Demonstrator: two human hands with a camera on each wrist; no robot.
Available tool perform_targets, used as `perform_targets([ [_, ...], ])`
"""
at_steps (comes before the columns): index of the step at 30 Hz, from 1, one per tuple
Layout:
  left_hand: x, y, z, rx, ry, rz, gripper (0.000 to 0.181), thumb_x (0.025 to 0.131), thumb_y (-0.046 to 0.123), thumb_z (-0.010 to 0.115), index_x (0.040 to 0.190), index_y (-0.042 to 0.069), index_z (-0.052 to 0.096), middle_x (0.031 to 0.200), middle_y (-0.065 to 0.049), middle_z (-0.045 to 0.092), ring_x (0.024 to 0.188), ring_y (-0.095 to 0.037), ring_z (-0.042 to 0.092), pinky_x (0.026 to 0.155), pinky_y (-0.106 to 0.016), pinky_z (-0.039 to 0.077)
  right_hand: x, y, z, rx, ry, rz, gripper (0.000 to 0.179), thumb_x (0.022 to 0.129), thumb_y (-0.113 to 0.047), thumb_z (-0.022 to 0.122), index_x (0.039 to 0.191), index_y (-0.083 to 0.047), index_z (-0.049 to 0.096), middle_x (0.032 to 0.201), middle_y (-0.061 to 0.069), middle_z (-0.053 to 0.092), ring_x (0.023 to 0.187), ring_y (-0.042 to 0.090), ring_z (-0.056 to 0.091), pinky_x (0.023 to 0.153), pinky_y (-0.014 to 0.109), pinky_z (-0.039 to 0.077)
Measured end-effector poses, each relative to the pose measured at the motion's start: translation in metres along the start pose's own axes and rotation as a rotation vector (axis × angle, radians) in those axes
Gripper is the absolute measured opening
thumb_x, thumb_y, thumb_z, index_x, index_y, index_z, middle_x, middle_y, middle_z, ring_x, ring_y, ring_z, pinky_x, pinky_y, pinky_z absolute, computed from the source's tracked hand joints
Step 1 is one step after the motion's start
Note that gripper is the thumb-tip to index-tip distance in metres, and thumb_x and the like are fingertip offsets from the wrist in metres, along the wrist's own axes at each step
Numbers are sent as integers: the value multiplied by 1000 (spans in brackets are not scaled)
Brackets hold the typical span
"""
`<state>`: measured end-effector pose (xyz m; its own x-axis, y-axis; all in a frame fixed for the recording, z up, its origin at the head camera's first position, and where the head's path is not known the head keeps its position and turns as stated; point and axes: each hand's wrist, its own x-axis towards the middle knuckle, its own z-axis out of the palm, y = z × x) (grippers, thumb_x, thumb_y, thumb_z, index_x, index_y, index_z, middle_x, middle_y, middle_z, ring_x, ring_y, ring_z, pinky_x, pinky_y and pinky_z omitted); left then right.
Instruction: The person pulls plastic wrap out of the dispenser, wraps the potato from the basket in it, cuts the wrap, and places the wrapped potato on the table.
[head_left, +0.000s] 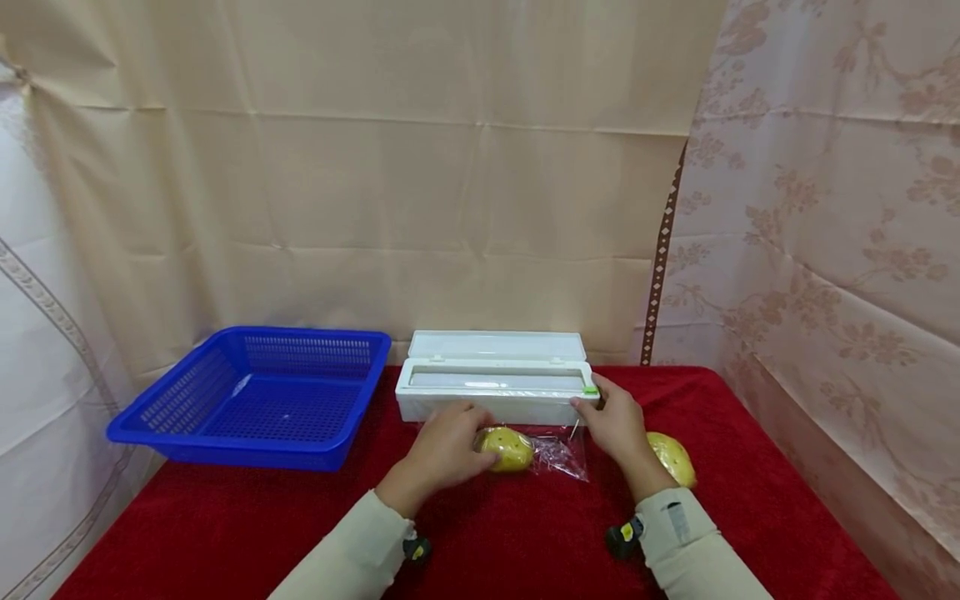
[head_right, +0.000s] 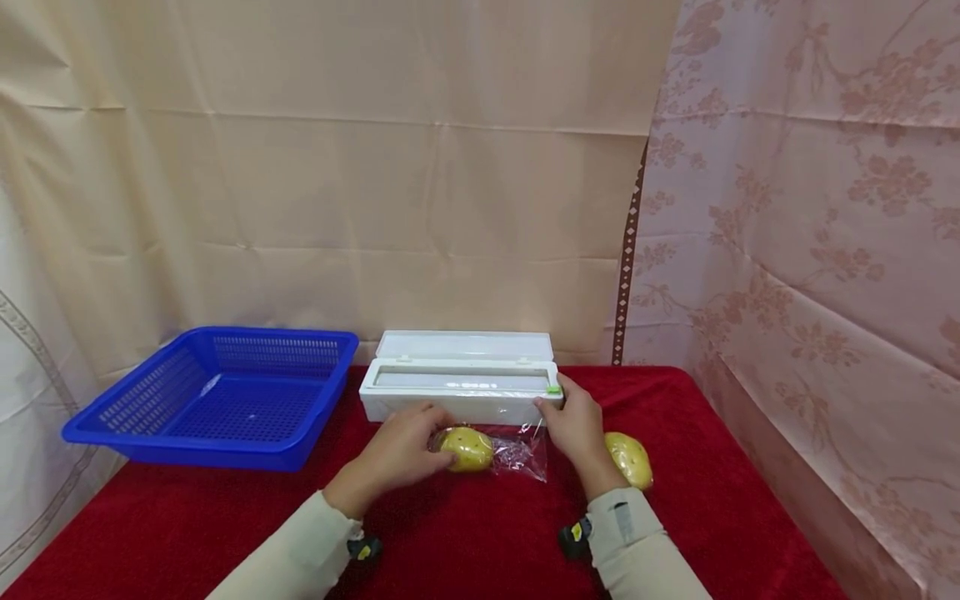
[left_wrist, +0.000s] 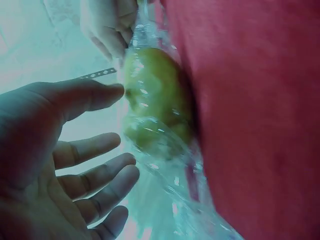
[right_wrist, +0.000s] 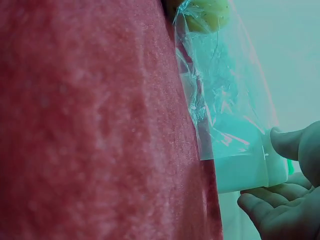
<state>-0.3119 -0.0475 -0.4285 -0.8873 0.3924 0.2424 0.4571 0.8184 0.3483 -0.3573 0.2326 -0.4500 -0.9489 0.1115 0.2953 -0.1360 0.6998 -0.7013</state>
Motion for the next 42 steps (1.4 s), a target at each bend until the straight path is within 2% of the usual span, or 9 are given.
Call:
perform_targets([
  [4,15,13,-3,24,14,38,39,85,36,79,118,16,73,113,0,71,103,-18,65,91,-43,51,1,2,-1,18,-6,-6,65,97,-23,74,152,-1,48,144,21,60,127,36,61,108,54,46],
  [10,55,47,-2,107,3,116,27,90,30,77,113,17,77,105,2,72,94,-16,66,86,-36,54,2,5,-3,56,4,6,66,95,-22,76,151,0,49,144,20,60,127,34,61,107,52,47],
  [14,82,67,1,139,11,112,21,92,32,76,110,21,79,101,6,73,93,-13,67,82,-34,54,1,5,-2,43,5,-18,67,94,-23,78,150,1,50,141,19,62,121,35,64,104,53,48],
  [20,111,84,16,62,-4,59,23,93,37,76,113,25,80,104,8,76,95,-10,69,79,-33,54,0,6,-3,26,11,-25,66,93,-21,78,149,0,51,138,19,64,118,35,67,101,52,50],
  [26,126,87,31,-35,23,0,20,91,40,78,108,29,82,103,9,78,94,-8,69,82,-35,50,2,8,-3,4,7,-31,65,92,-22,78,149,-1,52,136,19,66,119,37,66,102,53,50],
  [33,136,89,41,-33,43,0,15,90,44,79,101,35,83,100,15,77,92,-5,68,80,-35,42,2,8,-4,-12,1,-13,63,93,-20,75,149,-2,53,136,19,66,122,39,64,103,56,49],
  [42,142,92,46,-31,37,-59,6,89,43,80,89,38,83,92,17,75,88,-10,64,80,-36,39,3,10,-3,-12,11,-11,64,93,-23,77,148,-2,53,137,19,65,124,41,63,102,56,49],
])
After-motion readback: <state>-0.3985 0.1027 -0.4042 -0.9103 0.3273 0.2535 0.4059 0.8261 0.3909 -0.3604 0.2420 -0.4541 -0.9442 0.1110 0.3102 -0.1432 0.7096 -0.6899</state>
